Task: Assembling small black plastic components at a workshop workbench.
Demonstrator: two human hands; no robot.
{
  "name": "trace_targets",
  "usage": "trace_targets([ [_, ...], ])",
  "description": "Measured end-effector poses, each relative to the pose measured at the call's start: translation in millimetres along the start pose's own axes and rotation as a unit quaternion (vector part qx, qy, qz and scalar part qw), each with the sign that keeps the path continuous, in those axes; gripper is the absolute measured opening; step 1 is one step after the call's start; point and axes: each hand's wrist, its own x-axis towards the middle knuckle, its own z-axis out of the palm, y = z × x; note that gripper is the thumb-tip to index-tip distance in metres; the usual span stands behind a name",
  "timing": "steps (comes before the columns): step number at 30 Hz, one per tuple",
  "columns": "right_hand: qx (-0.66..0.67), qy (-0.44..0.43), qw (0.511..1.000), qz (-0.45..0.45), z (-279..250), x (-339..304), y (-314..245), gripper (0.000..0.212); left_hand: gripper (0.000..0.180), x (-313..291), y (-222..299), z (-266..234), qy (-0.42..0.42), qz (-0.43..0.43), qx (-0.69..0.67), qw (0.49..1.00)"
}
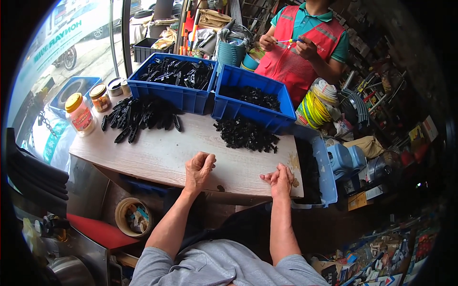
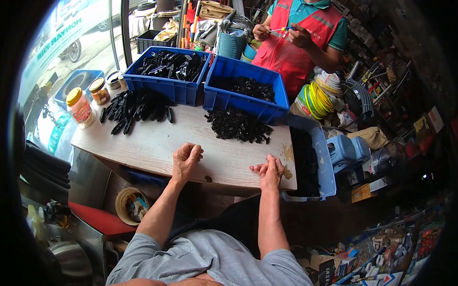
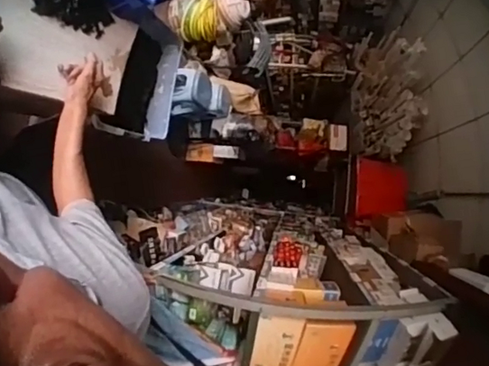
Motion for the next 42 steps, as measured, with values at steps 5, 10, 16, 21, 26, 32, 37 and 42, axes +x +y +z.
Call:
trace_targets([
  [5, -0.007, -0.018, 1.0, -0.002, -2.3, 1.0, 2.0, 0.021, 0.017, 0.4, -0.8, 0.2, -0.002, 0.003, 0.008, 1.0],
  [10, -0.009, -0.017, 1.0, -0.003, -1.1, 0.9, 0.7, 0.021, 0.018, -0.4, -0.4, 0.1, -0.001, -0.001, -0.002, 1.0],
  [16, -0.002, -0.004, 1.0, -0.001, 3.8, -1.3, -1.6, 0.02, 0.018, -1.0, 0.6, -0.3, -0.003, -0.002, 0.0, 1.0],
  [21, 0.0, -0.004, 1.0, -0.004, 1.5, -0.6, -1.0, 0.019, 0.018, -0.4, 1.0, 0.7, -0.003, -0.007, -0.001, 1.0],
  [26, -0.003, -0.005, 1.0, -0.005, 2.0, -0.2, 0.0, 0.02, 0.018, -0.1, 1.5, 0.7, -0.004, -0.007, -0.007, 1.0],
  [32, -0.007, -0.009, 1.0, -0.015, 2.5, -1.2, -0.2, 0.02, 0.018, 0.0, 1.1, 0.6, -0.002, -0.01, -0.003, 1.0],
  [37, -0.005, -0.011, 1.0, -0.011, 1.2, -0.7, 1.3, 0.019, 0.018, -0.6, 3.2, 0.3, -0.001, -0.008, -0.009, 1.0],
  [42, -0.009, -0.02, 1.0, -0.02, -3.4, 2.1, 4.5, 0.019, 0.018, -0.2, 1.7, 0.7, 0.0, -0.003, -0.005, 1.0],
])
